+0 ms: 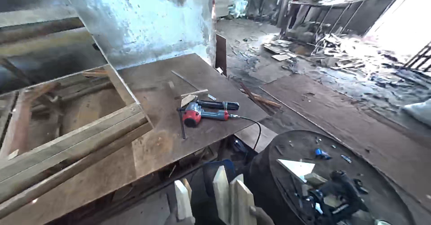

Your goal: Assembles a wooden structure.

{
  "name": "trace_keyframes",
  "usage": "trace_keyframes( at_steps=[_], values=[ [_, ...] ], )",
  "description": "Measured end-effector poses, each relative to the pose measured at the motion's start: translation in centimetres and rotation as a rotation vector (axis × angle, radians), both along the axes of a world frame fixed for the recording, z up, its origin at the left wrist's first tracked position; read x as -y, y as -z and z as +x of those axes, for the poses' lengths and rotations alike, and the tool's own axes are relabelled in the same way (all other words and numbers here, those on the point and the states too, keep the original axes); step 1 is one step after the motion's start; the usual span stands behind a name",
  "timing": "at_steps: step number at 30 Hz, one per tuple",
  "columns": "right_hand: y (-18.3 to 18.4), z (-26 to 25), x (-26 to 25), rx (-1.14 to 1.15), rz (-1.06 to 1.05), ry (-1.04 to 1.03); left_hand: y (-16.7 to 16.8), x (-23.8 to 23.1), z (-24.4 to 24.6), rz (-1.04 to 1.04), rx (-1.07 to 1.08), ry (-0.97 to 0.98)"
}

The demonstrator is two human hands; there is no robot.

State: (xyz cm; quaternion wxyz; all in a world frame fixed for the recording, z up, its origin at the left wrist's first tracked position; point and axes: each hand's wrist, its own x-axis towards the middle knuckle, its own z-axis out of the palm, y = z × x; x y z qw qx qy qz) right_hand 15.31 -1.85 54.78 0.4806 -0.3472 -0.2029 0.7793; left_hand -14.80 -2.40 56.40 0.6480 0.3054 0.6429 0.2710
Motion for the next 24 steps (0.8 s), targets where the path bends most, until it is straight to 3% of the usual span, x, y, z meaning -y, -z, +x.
trace_keyframes(
  at_steps=[1,4,7,14,18,24],
  values=[
    [-0.7,-0.9,-0.5,-0.019,-0.008,-0.015,-0.7,-0.2,-0.8,0.003,-0.022,-0.048],
    [-1.2,-3.9,-3.1,-0.063,-0.053,-0.067,1.3,-1.1,-4.4,0.114,-0.027,-0.187],
    [-1.0,-7.2,-7.7,-0.056,-0.077,-0.09,1.7,-5.4,-7.2,0.171,-0.073,-0.239],
    [-3.2,-17.9,-22.2,0.028,0.028,-0.091,1.6,-22.6,-14.8,0.247,-0.269,-0.057],
    [-2.6,-22.1,-31.3,0.064,0.066,-0.146,2.0,-31.5,-17.9,0.269,-0.409,-0.005],
    [-1.7,-22.5,-34.7,0.145,0.01,-0.084,5.3,-37.3,-18.5,0.229,-0.67,0.075]
  ],
)
